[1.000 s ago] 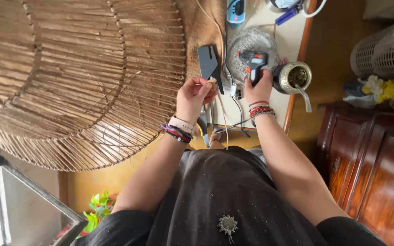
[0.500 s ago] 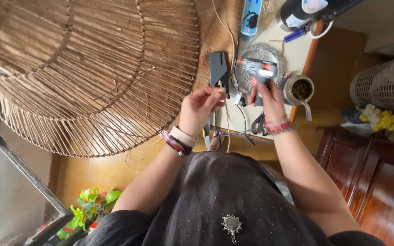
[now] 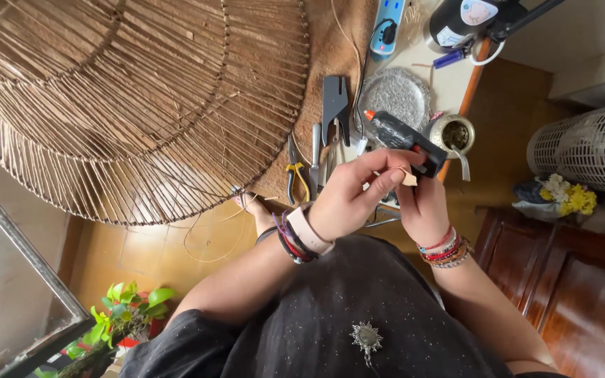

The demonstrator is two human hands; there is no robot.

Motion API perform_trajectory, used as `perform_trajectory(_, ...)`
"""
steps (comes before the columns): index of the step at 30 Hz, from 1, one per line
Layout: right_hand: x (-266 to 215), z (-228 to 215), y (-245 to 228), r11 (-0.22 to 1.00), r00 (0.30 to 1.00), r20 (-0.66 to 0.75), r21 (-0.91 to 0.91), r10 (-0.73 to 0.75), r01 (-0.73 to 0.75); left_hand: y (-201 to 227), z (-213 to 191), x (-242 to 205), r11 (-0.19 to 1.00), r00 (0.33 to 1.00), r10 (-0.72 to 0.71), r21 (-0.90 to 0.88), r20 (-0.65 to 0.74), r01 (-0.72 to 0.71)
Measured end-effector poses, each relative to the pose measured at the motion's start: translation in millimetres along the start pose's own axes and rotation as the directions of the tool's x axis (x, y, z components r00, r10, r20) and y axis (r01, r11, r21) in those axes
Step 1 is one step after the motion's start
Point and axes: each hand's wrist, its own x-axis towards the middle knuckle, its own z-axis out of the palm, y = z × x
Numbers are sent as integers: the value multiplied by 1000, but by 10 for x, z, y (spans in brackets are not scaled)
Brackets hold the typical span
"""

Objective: Assembling and detailing a wicker lampshade using various hand tools and adhesives

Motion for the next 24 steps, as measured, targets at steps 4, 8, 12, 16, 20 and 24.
perform_trajectory(4, 39, -113, -371, 996, 998, 16, -68, 61, -60, -113, -55, -73, 992, 1000, 11, -125, -14, -13)
perform_trajectory(8, 17, -283, -452, 970, 984, -41, 180, 171, -161, -314, -322, -194, 997, 983, -73, -28, -171, 69)
perform_trajectory(12, -22, -514, -400, 840, 957, 92, 461, 275, -286, -433, -626, -350, 972, 947, -237, -64, -218, 228)
perform_trajectory(16, 10, -647, -327, 927, 947, 258, 266, 194, -262, -409, -763, -483, 973, 964, -218, -107, -154, 203)
perform_trajectory(20, 55, -626, -401, 918, 916, 347, 258, 201, -300, -345, -778, -535, 967, 945, -248, 10, -215, 256)
perform_trajectory(24, 92, -541, -445, 854, 879, 459, 400, 127, -333, -306, -728, -544, 976, 945, -218, -76, -245, 205)
